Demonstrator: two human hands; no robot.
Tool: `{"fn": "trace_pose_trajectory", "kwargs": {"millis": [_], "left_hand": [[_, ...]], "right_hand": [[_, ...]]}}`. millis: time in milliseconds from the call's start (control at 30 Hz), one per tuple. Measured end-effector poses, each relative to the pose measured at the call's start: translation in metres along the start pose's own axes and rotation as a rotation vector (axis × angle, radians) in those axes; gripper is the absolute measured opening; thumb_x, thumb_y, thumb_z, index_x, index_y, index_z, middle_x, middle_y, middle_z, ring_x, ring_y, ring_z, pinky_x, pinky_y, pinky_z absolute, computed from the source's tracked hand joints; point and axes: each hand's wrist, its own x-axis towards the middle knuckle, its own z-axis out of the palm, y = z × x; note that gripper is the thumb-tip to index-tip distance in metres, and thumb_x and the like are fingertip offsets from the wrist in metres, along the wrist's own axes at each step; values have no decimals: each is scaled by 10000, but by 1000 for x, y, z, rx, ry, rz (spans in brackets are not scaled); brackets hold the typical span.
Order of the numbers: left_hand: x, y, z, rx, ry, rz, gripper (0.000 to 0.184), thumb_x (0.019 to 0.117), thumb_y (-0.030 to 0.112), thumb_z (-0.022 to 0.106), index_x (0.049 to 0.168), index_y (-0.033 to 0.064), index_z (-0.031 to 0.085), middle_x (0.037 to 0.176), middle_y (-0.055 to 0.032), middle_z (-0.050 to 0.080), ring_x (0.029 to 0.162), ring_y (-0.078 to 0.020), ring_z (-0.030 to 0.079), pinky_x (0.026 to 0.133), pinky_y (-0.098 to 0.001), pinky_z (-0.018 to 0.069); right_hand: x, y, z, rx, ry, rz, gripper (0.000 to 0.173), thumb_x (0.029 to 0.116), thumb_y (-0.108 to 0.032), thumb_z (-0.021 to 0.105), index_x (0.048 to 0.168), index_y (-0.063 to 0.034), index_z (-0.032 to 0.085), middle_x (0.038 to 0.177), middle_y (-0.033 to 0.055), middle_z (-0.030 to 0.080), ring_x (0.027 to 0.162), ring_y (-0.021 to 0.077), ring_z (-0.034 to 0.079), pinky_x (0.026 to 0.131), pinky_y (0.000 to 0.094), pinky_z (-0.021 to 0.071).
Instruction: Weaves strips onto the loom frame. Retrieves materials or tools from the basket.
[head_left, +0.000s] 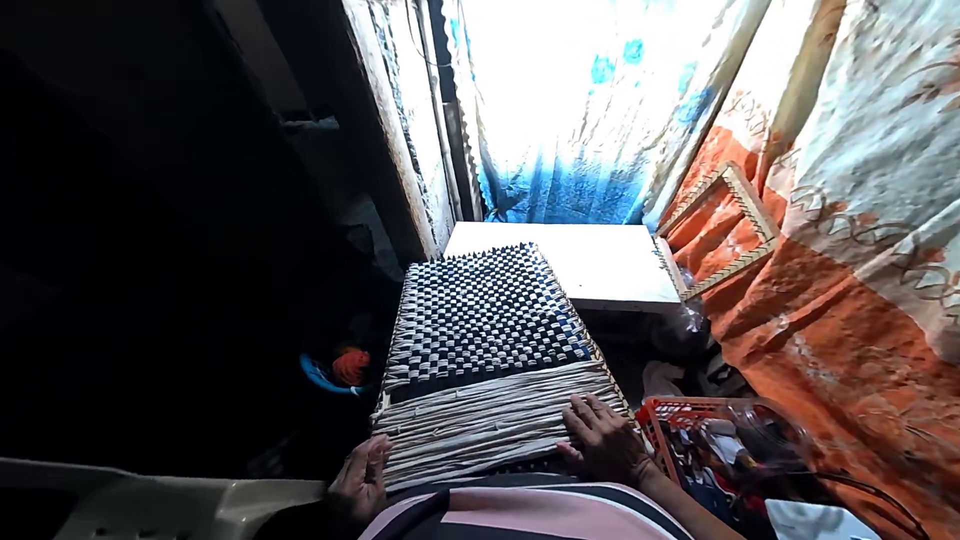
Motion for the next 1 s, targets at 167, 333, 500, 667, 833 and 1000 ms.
{"fn": "trace_pose_trajectory", "kwargs": {"millis": [167, 333, 500, 667, 833, 1000], "left_hand": [[4, 16, 1, -5, 17, -30, 363, 1064, 182, 467, 1016, -73, 721, 874, -150, 752, 823, -144, 738, 821, -260, 592], [3, 15, 1, -13, 73, -59, 322, 1004, 193, 542, 924, -54, 732, 823, -139, 742, 786, -143, 731, 795, -263, 599], [0, 21, 1, -38, 58, -92, 266, 948, 185, 596, 891, -30, 743, 828, -120, 748, 805, -140, 730, 844, -280, 595], [-1, 18, 5, -61, 99, -8, 227, 960, 235, 616, 876, 56, 727, 825, -44, 738, 877, -112, 702, 1015, -306, 506], [4, 23, 1, -102, 92, 25, 242, 990, 293, 602, 901, 96, 711, 839, -11, 733, 876, -79, 691, 1054, -326, 464], [8, 18, -2, -106, 36, -6, 236, 984, 270, 599, 897, 95, 730, 863, -7, 744, 900, -57, 688, 1070, -278, 439]], "right_hand": [[-2, 6, -1, 15, 0, 12, 661, 1007, -628, 368, 1133, -125, 778, 1219, 137, 742, 1140, 343, 709, 904, 473, 594], [-5, 4, 2, 30, 34, 27, 661, 1013, -625, 384, 1136, -106, 775, 1227, 144, 739, 1131, 359, 708, 891, 470, 588], [-10, 16, 2, 111, 64, -86, 558, 1033, -565, 463, 1178, -97, 732, 1230, 144, 732, 1182, 326, 684, 1022, 446, 526], [18, 6, -15, 1053, 52, -154, 234, 1042, -181, 591, 1053, -16, 756, 1106, 103, 763, 1126, 145, 703, 1019, 253, 543], [51, -40, -46, 1572, -312, -48, 318, 1040, -138, 562, 1146, 132, 693, 1184, 209, 723, 1173, 185, 675, 1062, 312, 512], [63, -40, -76, 1548, -480, 86, 281, 1001, -40, 550, 1169, 140, 685, 1140, 163, 750, 1095, 59, 692, 1013, 204, 512]]}}
